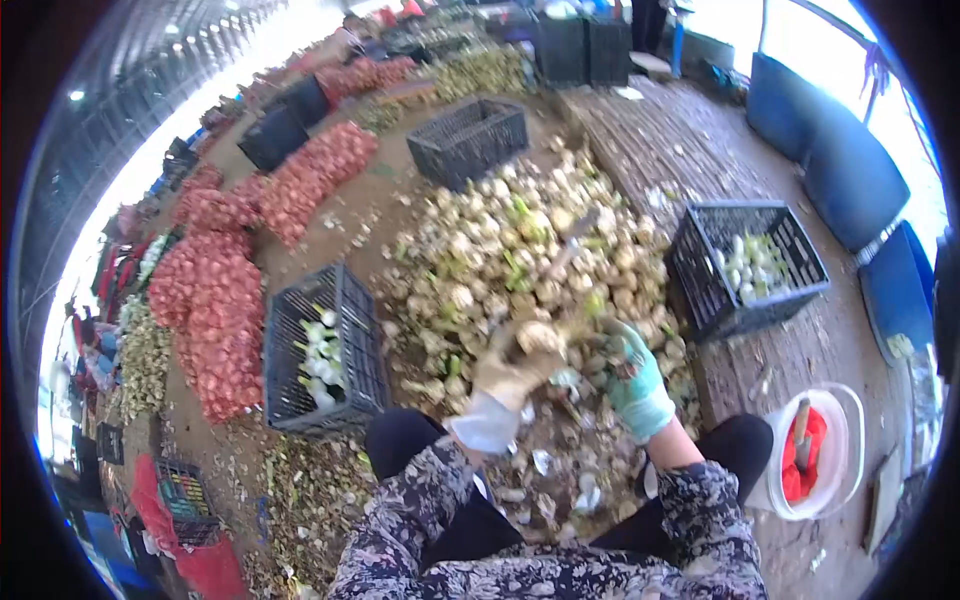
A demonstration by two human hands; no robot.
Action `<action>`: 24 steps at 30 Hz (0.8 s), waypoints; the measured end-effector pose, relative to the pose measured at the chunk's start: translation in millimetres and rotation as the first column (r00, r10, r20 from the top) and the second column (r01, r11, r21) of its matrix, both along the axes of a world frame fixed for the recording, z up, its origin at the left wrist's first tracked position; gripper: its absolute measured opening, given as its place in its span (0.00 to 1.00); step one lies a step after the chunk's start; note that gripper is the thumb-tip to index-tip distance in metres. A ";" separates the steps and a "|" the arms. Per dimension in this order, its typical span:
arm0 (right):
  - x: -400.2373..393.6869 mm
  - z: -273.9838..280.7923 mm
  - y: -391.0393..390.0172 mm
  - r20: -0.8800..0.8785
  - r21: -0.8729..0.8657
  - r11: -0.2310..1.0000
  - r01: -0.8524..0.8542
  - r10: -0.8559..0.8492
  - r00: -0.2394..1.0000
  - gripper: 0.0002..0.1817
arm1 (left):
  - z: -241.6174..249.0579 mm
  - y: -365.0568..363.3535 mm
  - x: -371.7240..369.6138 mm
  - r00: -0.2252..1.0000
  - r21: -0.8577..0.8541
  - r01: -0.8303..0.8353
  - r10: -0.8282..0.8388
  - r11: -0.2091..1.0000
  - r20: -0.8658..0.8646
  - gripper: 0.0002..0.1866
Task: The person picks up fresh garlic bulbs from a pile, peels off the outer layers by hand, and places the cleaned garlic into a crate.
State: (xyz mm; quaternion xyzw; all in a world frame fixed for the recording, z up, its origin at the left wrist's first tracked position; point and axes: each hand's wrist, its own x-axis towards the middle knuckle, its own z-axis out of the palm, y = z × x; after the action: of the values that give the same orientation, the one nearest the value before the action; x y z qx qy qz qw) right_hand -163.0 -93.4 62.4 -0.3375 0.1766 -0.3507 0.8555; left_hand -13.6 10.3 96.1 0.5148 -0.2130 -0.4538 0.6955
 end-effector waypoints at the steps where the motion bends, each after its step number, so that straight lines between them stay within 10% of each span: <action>1: -0.7 -5.2 -0.2 -0.023 0.024 1.000 -0.021 0.021 0.999 0.28 | -5.0 -5.7 1.8 0.998 -0.043 -0.037 0.035 0.998 -0.054 0.33; 4: 4.7 3.4 6.9 -0.242 -0.050 0.999 0.007 -0.019 0.970 0.21 | -28.6 -18.3 -6.1 0.999 -0.299 -0.041 0.036 0.953 -0.022 0.35; 5: 7.7 -10.5 4.3 -0.260 -0.261 0.962 0.080 -0.150 0.954 0.18 | -39.6 -20.0 -7.6 0.968 -0.251 -0.046 0.105 0.967 0.228 0.36; 9: 14.7 -10.1 2.2 -0.206 -0.204 0.963 0.175 -0.217 0.954 0.16 | -36.3 -24.4 -10.3 0.414 -0.247 -0.074 0.255 0.966 0.874 0.42; 12: 13.3 -22.0 -4.5 -0.190 -0.105 0.983 0.152 -0.170 0.967 0.16 | -27.6 -26.5 -14.6 0.355 -0.218 -0.039 0.218 0.975 0.909 0.42; 16: 10.8 -6.7 -1.9 -0.287 -0.074 0.988 0.137 -0.152 0.946 0.15 | -37.6 -27.8 -16.7 0.440 -0.189 -0.039 0.187 0.981 0.878 0.43; 20: 1.1 2.5 -1.4 -0.345 -0.155 0.987 0.050 -0.101 0.933 0.14 | -53.0 -28.1 -25.8 0.953 -0.181 0.014 0.042 0.983 0.301 0.45; 24: -4.1 1.5 -1.9 -0.370 -0.237 0.972 0.000 -0.090 0.925 0.13 | -44.6 -19.8 -16.7 0.631 -0.185 0.094 0.085 0.978 0.771 0.44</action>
State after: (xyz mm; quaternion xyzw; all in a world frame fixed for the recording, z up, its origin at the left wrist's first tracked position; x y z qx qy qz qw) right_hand -167.1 -95.3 63.9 -0.4923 0.3038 -0.3170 0.7516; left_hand -30.3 -9.5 51.5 0.5835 -0.5386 -0.1654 0.5849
